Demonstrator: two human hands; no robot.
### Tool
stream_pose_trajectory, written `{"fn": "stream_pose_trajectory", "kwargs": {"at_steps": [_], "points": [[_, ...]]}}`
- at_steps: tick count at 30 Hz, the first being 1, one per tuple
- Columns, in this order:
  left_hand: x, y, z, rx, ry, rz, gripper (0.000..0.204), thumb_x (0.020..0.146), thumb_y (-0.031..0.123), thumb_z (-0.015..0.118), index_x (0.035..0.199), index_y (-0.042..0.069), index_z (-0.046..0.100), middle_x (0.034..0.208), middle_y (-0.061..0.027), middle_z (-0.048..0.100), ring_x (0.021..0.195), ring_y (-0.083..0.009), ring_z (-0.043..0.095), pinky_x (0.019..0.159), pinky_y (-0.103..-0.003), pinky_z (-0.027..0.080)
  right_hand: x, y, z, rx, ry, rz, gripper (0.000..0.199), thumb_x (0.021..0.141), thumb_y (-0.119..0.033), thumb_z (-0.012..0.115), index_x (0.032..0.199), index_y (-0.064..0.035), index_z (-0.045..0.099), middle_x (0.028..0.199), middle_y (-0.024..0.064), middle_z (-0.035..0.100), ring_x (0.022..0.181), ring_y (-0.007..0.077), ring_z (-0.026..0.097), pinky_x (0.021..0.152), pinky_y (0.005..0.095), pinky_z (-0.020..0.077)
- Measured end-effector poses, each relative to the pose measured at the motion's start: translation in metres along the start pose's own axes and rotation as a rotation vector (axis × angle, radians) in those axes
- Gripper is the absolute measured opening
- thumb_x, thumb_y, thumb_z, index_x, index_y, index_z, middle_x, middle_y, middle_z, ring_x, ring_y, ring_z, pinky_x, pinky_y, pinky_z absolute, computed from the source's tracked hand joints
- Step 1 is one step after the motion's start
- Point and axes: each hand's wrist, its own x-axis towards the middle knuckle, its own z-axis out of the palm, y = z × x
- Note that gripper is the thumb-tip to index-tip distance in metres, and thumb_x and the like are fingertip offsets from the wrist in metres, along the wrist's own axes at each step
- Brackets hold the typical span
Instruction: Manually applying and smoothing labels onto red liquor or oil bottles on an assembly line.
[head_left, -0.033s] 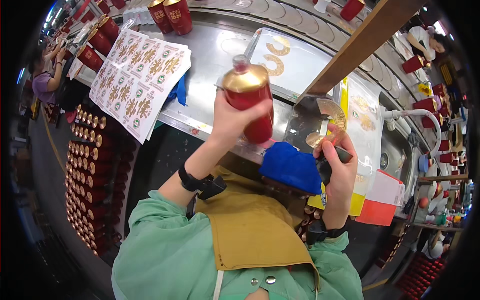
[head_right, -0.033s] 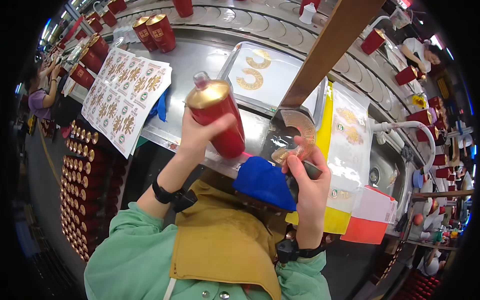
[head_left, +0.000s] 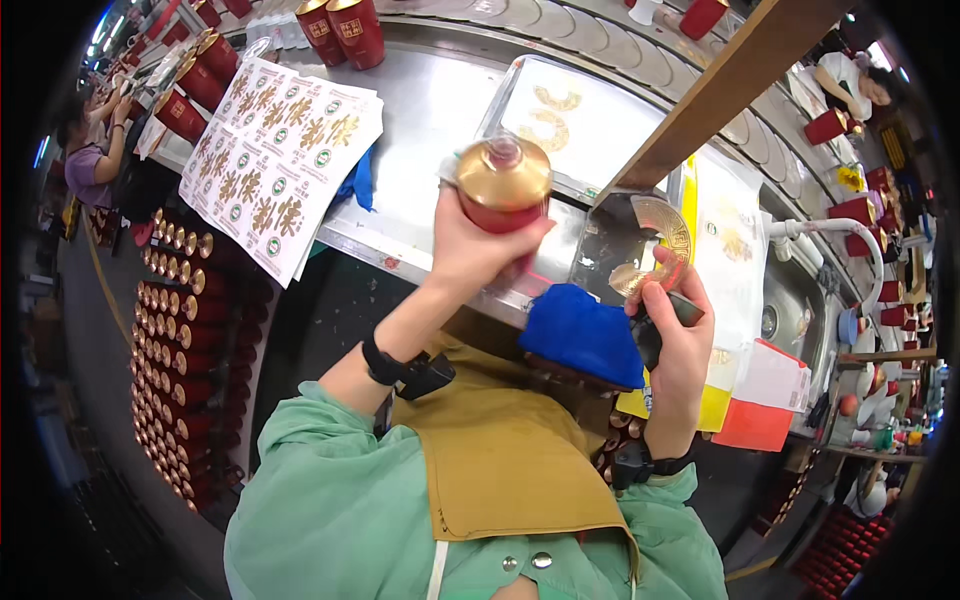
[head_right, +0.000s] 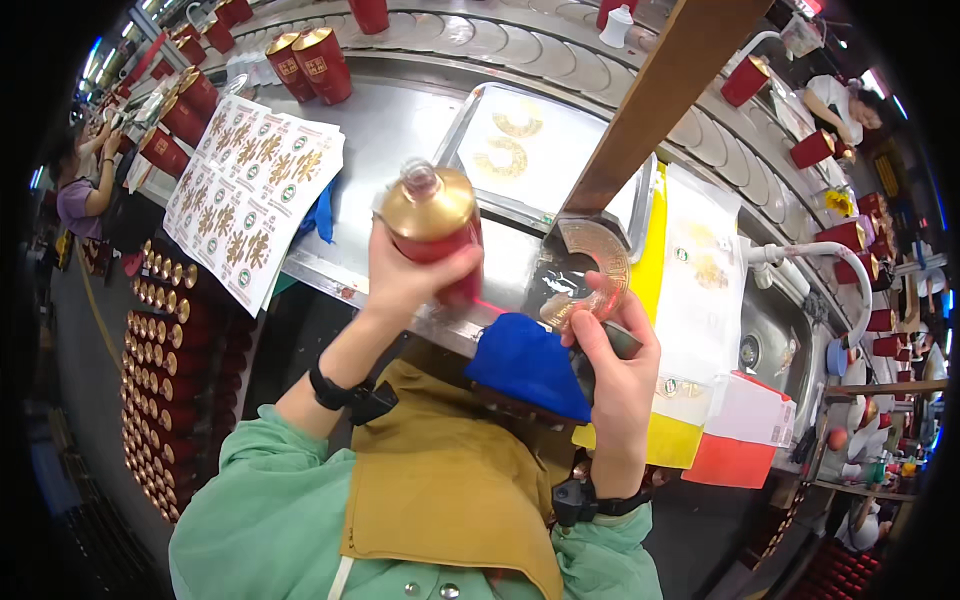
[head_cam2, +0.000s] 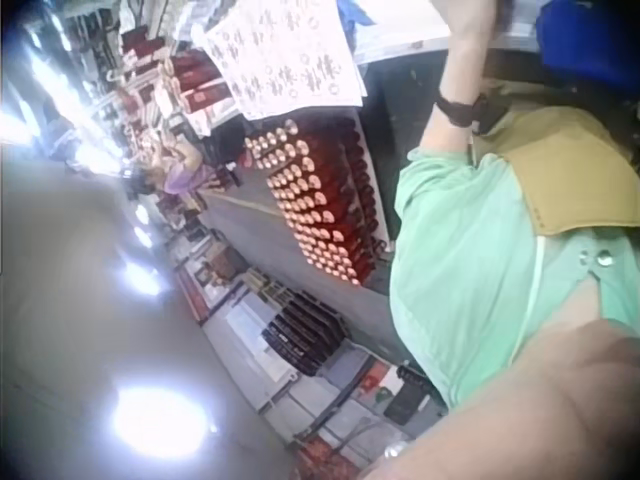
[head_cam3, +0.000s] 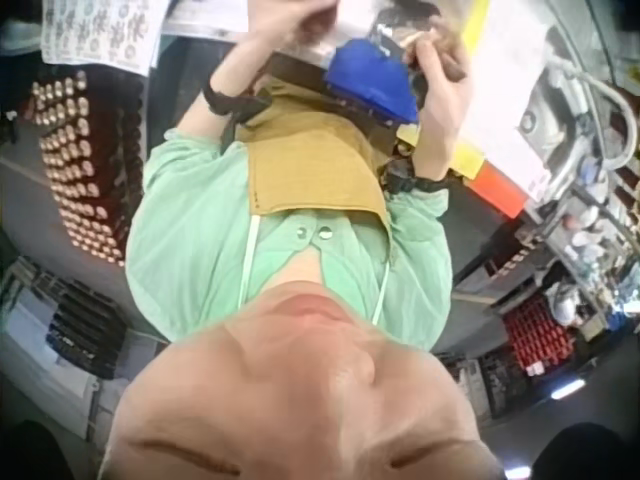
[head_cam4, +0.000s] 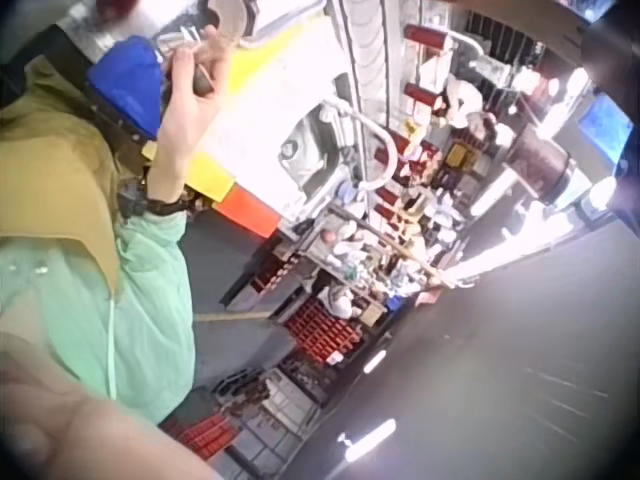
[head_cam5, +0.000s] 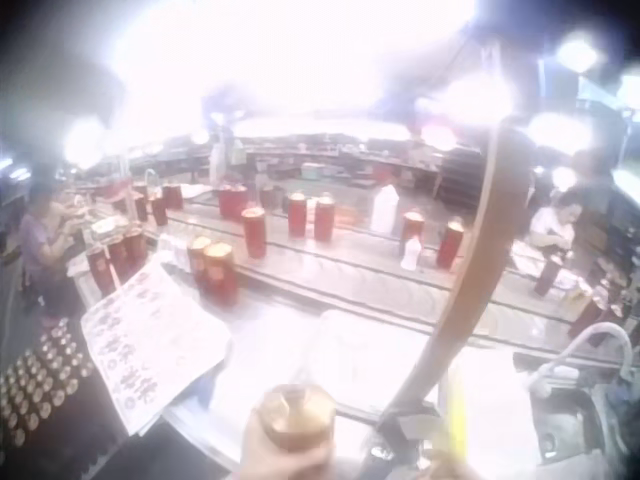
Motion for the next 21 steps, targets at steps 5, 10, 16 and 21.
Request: {"fn": "stream_pose_trajectory", "kwargs": {"at_steps": [5,10,16,21], "points": [[-0.006,-0.025,0.005,0.293,0.027,0.329,0.095,0.066,0.016,0.097,0.142,0.003,0.042,0.132,-0.0145,0.056,0.123,-0.0251,0.059,0.103,-0.038,0.05,0.0,-0.003,0.017,0.014,-0.003,-0.008,0.042,0.097,-0.003,0.069,0.137,0.0035,0.059,0.097,0.0062,0.07,0.082,0.0106,0.063,0.078,0.0238,0.0495],[-0.023,-0.031,0.005,-0.032,-0.016,0.359,0.108,0.071,0.013,0.092,0.155,-0.001,0.025,0.142,-0.0199,0.046,0.129,-0.0294,0.053,0.108,-0.041,0.046,0.01,-0.007,0.027,0.008,-0.005,-0.074,0.039,0.099,-0.002,0.065,0.137,0.0037,0.059,0.097,0.0062,0.07,0.082,0.0112,0.063,0.078,0.0248,0.0493],[-0.033,-0.024,-0.003,0.417,0.008,0.398,0.113,0.072,0.014,0.086,0.159,-0.001,0.016,0.147,-0.0192,0.043,0.136,-0.032,0.05,0.114,-0.043,0.042,0.015,-0.005,0.033,0.058,0.003,-0.14,0.039,0.099,-0.003,0.066,0.137,0.0027,0.059,0.095,0.0054,0.07,0.082,0.0114,0.062,0.08,0.0249,0.0489],[-0.03,-0.017,-0.003,0.152,-0.123,0.335,0.111,0.071,0.015,0.089,0.158,-0.001,0.023,0.143,-0.0187,0.048,0.133,-0.0308,0.052,0.113,-0.042,0.042,0.01,-0.003,0.033,0.043,0.039,-0.147,0.039,0.098,-0.003,0.068,0.137,0.0015,0.06,0.096,0.0061,0.071,0.082,0.0109,0.063,0.079,0.0244,0.0494]]}}
